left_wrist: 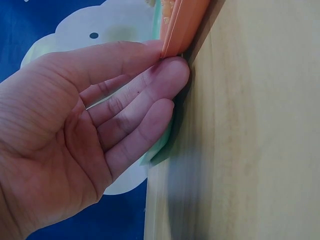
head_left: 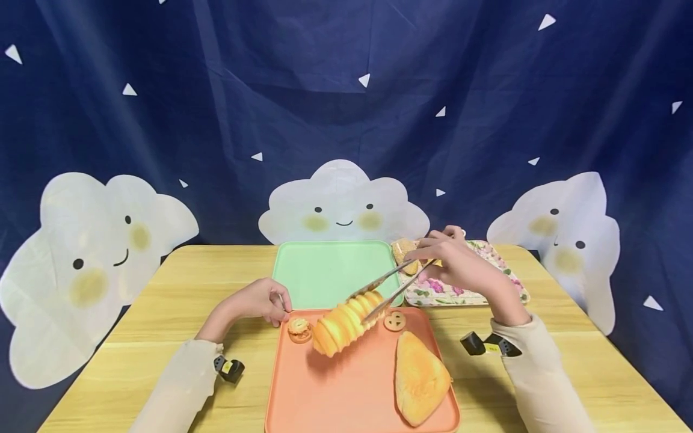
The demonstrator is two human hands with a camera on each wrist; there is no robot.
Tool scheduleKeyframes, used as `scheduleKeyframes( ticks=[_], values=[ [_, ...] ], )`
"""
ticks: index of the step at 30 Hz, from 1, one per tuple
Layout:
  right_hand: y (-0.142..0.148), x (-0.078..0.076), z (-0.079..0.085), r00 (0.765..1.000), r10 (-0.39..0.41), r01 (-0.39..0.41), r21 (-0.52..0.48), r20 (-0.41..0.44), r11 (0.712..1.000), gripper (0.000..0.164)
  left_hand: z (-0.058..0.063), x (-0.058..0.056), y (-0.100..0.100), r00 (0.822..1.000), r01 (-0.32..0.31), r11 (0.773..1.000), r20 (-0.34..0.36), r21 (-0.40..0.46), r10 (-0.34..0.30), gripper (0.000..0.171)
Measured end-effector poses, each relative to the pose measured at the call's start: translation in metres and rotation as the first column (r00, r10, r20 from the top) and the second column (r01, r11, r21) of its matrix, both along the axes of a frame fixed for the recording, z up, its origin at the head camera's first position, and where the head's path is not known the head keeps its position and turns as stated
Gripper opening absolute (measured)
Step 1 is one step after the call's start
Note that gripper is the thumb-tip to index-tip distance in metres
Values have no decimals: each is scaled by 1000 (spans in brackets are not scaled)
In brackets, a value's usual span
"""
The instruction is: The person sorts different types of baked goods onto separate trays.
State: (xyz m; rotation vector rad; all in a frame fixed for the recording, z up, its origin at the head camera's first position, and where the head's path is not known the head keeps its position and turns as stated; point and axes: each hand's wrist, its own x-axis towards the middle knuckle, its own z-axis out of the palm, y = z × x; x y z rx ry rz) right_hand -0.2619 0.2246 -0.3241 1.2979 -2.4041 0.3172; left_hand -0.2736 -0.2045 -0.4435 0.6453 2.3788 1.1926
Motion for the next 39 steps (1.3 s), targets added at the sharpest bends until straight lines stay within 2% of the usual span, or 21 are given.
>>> scheduleKeyframes(
  ticks=[5,10,18,25,30,34,39],
  values=[
    [14,1,5,994,-100,98,-59,-40,994,40,-1,-2,0,1000,10,1000,-10,5,-10,9],
    [29,0,10,975,-211,205,-94,-68,974,37,-2,-4,-1,1000,3,1000,-9,-9,-3,8],
    [60,5,17,920,-384,373,-133,-78,918,34,-2,-3,-1,1000,2,1000,-9,-25,-2,7],
    [88,8,22,827,-557,538,-176,-78,824,31,3,0,-1,1000,4,1000,-7,-5,-4,9],
    [106,12,23,749,-658,636,-193,-80,748,42,4,1,0,1000,-3,1000,4,-2,3,11],
    [119,12,22,699,-711,684,-218,-76,696,33,3,1,0,1000,-2,1000,9,2,2,11],
    [136,11,19,645,-764,744,-211,-23,634,25,3,1,1,1000,-1,1000,10,5,1,10]
  ],
)
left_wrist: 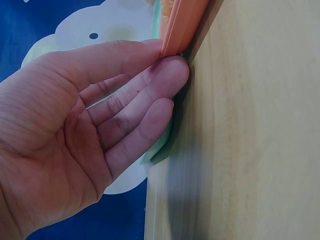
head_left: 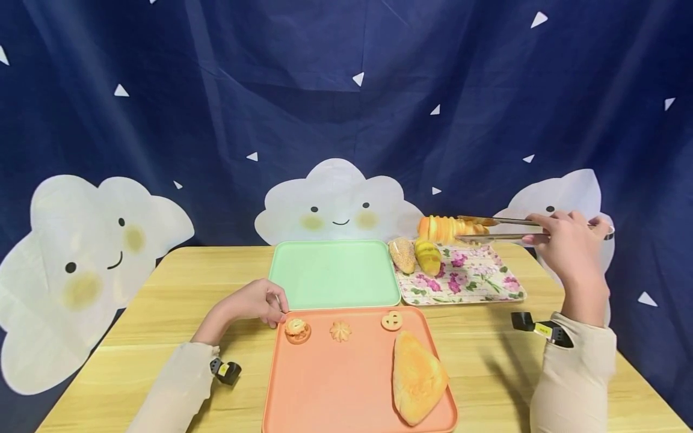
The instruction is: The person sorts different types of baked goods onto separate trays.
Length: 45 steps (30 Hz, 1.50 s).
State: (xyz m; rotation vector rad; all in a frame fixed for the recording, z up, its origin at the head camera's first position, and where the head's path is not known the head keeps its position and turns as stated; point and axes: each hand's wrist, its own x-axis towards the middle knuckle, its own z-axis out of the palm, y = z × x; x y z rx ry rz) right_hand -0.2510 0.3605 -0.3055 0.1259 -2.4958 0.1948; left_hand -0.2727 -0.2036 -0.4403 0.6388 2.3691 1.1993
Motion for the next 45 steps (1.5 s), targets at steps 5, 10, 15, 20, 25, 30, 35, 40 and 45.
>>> scheduleKeyframes(
  ticks=[5,10,15,20,25,30,35,40,45],
  values=[
    [14,-5,-6,997,-53,53,3,59,999,25,1,1,0,1000,-8,1000,1,2,8,10],
    [27,-15,-18,983,-115,115,7,146,993,31,-1,0,0,1000,-3,1000,-1,-2,3,11],
    [38,-23,-29,976,-126,127,5,176,992,33,-3,-1,0,1000,2,1000,0,-3,-2,10],
    [42,-30,-36,970,-144,145,11,198,989,34,-3,-1,-1,1000,6,1000,-12,-2,-6,10],
    [42,-33,-41,965,-146,149,5,217,989,37,-5,-3,-1,1000,-2,1000,-20,-16,1,9],
    [42,-36,-46,962,-146,150,1,229,989,39,-6,-4,-1,1000,-12,999,-18,-31,11,8],
    [43,-37,-48,953,-166,171,0,255,985,41,-5,-3,-1,1000,-9,1000,-17,-18,9,10],
    [44,-37,-49,942,-182,187,7,283,982,40,-3,-2,-1,1000,-9,1000,-18,-7,9,11],
    [44,-39,-51,940,-178,179,21,292,984,41,-4,-3,-1,1000,-7,1000,-22,-13,7,10]
  ],
)
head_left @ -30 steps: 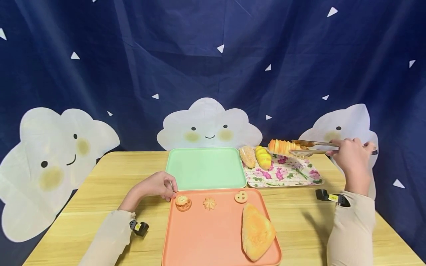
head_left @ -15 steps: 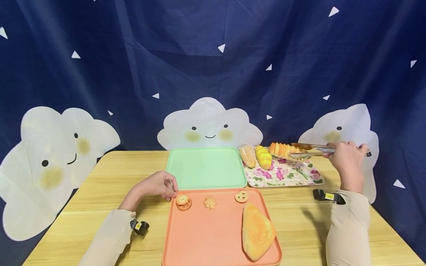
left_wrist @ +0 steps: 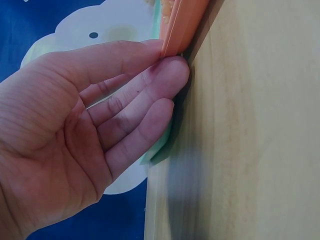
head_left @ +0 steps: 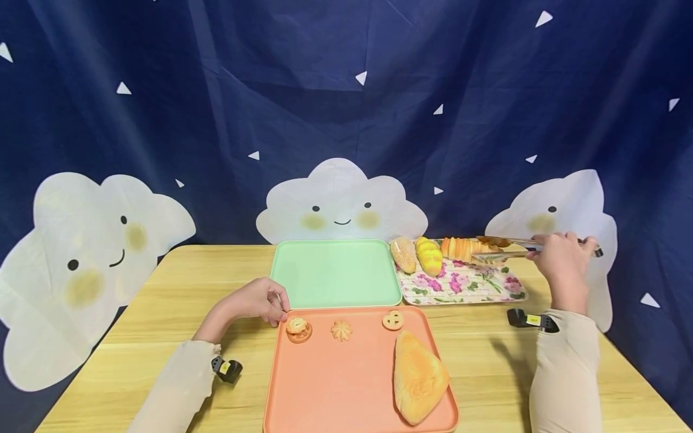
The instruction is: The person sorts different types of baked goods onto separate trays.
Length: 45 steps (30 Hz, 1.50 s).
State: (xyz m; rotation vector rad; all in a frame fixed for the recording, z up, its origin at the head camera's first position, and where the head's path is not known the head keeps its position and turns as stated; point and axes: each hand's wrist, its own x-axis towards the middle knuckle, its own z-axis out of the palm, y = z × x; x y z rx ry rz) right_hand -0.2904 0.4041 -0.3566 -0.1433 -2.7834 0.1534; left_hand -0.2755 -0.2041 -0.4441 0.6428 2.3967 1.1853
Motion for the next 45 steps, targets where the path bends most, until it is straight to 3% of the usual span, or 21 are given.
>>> scheduleKeyframes(
  ticks=[10,19,26,37,45],
  values=[
    [-3,1,0,999,11,-12,21,38,1000,41,-2,-1,0,1000,16,1000,8,4,-16,9],
    [-3,3,0,998,-14,15,-17,62,1000,52,-4,-2,0,1000,7,1000,14,-11,-7,5],
    [-7,8,8,998,19,-16,-42,59,999,52,-4,-2,-1,1000,6,1000,9,-17,-6,6],
    [-31,10,27,978,207,-208,-107,-14,972,48,-1,-2,-1,1000,11,1000,18,-9,-11,5],
    [-58,16,40,910,394,-410,-132,-129,903,46,0,-1,-2,1000,10,1000,29,12,-11,7]
  ],
)
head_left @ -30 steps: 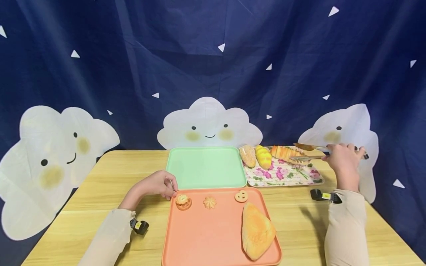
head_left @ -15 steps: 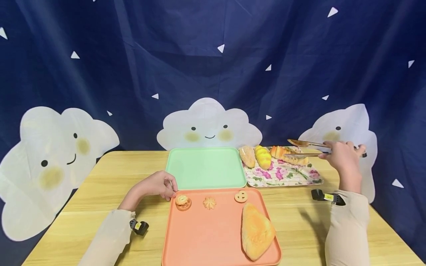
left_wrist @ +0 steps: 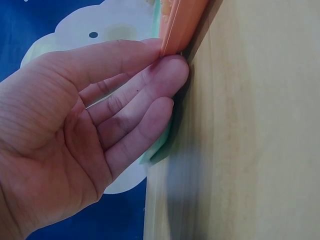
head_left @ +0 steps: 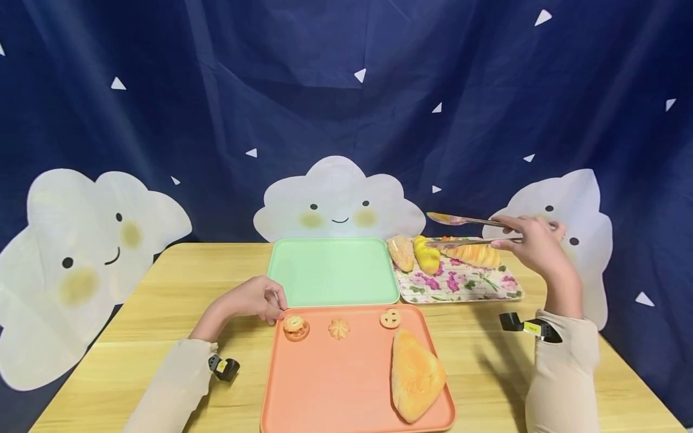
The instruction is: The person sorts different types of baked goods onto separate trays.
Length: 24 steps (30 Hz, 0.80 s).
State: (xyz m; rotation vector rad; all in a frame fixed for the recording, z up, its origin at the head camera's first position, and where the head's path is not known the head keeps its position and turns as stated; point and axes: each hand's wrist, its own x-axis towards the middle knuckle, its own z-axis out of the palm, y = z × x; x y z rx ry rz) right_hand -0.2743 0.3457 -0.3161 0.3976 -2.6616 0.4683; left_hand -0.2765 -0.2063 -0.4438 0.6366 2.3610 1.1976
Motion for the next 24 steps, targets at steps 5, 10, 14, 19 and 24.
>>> scheduleKeyframes(
  ticks=[5,10,14,19,24],
  values=[
    [-23,8,9,990,142,-142,19,-8,990,51,2,1,0,1000,8,1000,8,18,-8,9],
    [-49,12,8,946,323,-324,21,11,946,54,3,1,0,1000,6,1000,13,17,-6,10],
    [-68,7,2,882,466,-470,50,72,881,53,3,2,-1,1000,6,1000,21,21,-6,9],
    [-84,-3,-4,782,596,-617,91,180,782,53,2,1,0,1000,2,1000,19,19,-2,9],
    [-89,-9,-4,661,675,-730,74,329,679,53,2,0,0,1000,2,1000,11,18,-2,10]
  ],
)
